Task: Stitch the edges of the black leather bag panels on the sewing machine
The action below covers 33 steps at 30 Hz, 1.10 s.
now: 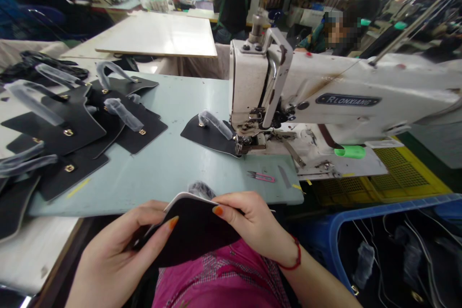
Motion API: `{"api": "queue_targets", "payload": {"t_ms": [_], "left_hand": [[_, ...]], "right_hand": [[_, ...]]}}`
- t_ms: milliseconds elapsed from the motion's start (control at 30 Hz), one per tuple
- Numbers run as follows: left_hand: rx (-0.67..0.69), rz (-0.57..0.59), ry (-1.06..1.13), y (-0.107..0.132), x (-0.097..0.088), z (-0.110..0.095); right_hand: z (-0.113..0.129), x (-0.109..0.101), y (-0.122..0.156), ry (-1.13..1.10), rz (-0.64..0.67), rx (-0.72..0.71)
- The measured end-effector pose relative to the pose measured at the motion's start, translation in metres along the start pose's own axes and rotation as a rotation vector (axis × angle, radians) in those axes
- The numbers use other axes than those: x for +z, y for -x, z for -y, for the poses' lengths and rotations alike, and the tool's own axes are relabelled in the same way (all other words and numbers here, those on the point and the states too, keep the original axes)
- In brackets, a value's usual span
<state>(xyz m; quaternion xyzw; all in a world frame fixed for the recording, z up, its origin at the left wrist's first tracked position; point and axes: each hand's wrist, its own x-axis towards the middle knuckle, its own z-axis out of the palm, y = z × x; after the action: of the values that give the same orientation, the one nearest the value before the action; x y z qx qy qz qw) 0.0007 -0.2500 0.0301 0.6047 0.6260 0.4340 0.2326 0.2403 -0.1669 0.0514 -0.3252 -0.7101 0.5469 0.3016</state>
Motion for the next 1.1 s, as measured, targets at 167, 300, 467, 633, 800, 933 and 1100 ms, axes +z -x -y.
{"api": "queue_targets", "payload": {"t_ms": [167,300,467,633,800,933,1100], "left_hand": [[0.111,0.106,-0.017,-0.009,-0.003,-0.012],[0.208,0.154,-0.044,-0.016,-0.003,-0.023],[0.229,0.175,-0.014,-0.019,-0.003,-0.033],[0.256,0.185,-0.001,-0.019,-0.001,-0.035],[0.265,0.170,-0.005,-0.018,0.000,-0.032],[0.272,0.182,-0.010,-0.019,0.000,-0.032],[0.273,0.160,-0.033,-0.018,0.000,-0.032]], "right_hand": [[0.009,0.004,-0.011,-0.089,0.008,-0.015],[0.016,0.008,-0.019,-0.167,0.006,-0.071],[0.024,0.012,-0.026,-0.218,-0.001,-0.138],[0.027,0.016,-0.030,-0.215,-0.036,-0.152],[0.026,0.020,-0.031,-0.201,-0.067,-0.159],[0.025,0.022,-0.031,-0.192,-0.093,-0.166],[0.024,0.025,-0.031,-0.155,-0.116,-0.194]]}}
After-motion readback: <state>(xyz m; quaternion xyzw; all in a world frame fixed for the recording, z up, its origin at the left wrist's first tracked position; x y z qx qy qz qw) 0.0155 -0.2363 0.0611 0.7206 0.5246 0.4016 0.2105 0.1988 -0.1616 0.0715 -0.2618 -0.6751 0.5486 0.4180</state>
